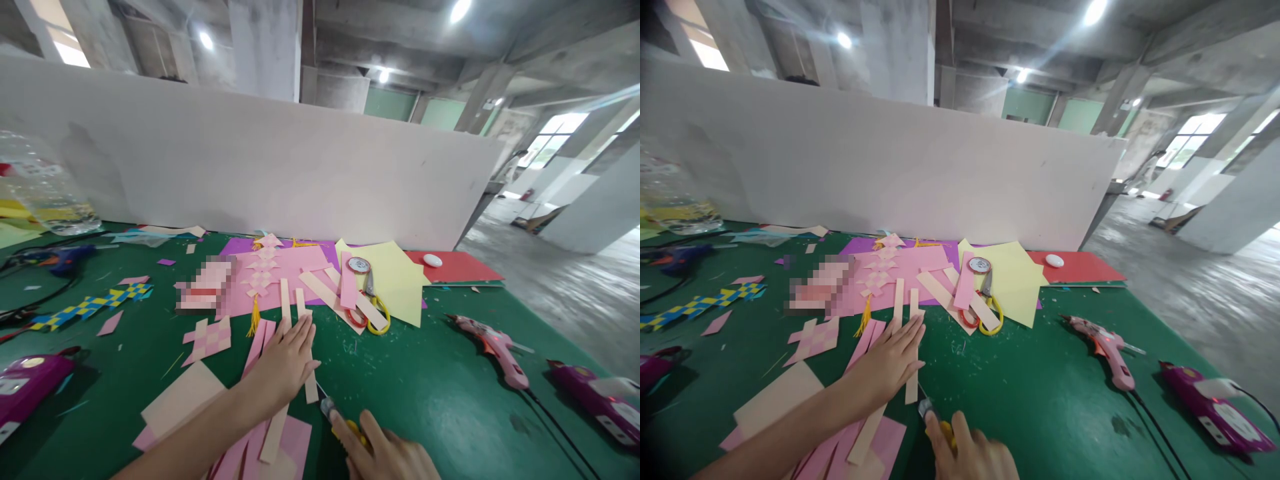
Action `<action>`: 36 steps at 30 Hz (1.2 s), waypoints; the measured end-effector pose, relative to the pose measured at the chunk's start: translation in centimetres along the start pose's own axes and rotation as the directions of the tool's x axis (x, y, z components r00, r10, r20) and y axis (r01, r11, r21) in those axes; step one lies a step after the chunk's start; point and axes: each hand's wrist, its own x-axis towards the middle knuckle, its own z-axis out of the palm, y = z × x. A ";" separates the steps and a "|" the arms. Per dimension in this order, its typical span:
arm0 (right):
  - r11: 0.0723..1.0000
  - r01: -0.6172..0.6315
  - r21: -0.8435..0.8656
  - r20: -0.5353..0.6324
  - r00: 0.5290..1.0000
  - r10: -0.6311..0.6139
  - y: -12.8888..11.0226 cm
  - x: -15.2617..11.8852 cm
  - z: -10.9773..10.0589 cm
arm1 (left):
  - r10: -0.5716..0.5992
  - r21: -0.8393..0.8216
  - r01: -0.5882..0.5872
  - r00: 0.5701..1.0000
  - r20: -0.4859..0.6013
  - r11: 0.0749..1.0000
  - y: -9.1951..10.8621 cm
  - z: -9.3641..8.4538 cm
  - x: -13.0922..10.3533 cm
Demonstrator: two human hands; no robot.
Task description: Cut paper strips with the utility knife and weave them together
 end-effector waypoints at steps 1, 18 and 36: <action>1.000 0.010 0.010 0.012 1.000 -0.010 0.1 0.2 0.0 | -0.001 0.001 0.001 1.000 0.003 1.000 0.0 0.0 0.0; 0.992 -0.045 0.114 0.234 0.972 0.017 0.9 2.0 -0.2 | 0.017 0.069 -0.017 1.000 0.001 0.997 0.1 -0.1 0.1; 0.975 -0.185 0.123 0.347 0.929 0.132 1.2 4.3 -0.6 | 0.067 0.123 -0.061 0.997 -0.043 0.991 0.0 -0.2 -0.1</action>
